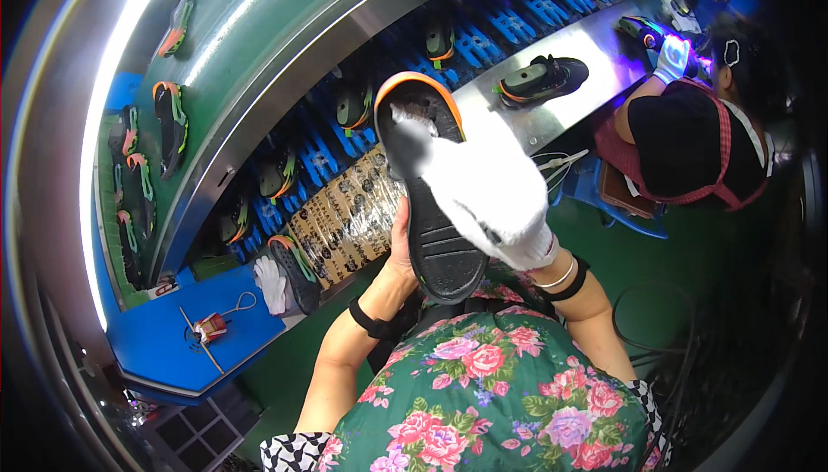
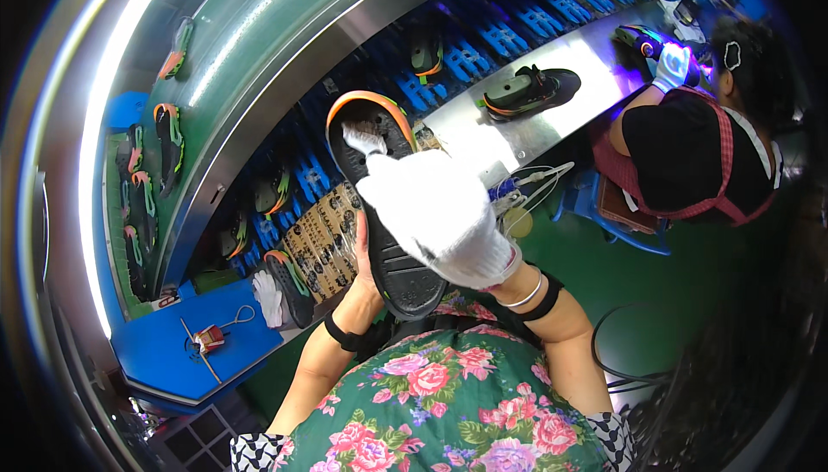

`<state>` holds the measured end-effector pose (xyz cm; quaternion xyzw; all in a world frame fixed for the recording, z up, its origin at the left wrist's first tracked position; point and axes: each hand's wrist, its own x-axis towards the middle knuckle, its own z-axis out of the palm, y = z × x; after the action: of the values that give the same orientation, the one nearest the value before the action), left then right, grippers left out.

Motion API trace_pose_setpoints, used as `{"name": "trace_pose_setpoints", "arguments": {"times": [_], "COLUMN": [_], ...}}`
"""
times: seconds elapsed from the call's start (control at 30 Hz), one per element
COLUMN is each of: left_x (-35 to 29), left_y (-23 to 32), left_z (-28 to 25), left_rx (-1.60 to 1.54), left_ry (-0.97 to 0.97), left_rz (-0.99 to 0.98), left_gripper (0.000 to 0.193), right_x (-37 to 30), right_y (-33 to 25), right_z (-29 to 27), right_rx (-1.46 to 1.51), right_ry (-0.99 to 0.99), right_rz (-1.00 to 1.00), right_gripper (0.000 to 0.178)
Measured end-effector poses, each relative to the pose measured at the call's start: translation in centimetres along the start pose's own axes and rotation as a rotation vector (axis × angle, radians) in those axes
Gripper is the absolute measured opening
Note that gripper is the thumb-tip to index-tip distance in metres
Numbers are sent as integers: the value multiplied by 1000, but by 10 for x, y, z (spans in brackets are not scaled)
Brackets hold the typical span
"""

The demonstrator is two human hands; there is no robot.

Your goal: Apply adhesive to the edges and bottom of shoe soles using a manual brush applicator.

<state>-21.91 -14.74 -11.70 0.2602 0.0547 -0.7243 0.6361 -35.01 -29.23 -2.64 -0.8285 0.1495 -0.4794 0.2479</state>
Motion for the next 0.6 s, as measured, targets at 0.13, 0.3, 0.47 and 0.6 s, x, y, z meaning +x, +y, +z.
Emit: {"name": "trace_pose_setpoints", "arguments": {"times": [0.13,0.3,0.47,0.6], "left_x": [1,4,11,19], "left_y": [-2,11,19,27], "left_z": [-28,-19,-30,5], "left_rx": [-458,-188,-253,-64], "left_ry": [-310,-164,-260,-161], "left_rz": [-51,53,38,163], "left_gripper": [88,87,92,94], "right_x": [-7,-6,-10,-17], "right_y": [-7,4,-7,4], "right_z": [8,-1,7,9], "right_rx": [193,103,406,278], "right_ry": [-34,59,-19,132], "right_rz": [81,74,180,176], "right_gripper": [29,26,24,21]}}
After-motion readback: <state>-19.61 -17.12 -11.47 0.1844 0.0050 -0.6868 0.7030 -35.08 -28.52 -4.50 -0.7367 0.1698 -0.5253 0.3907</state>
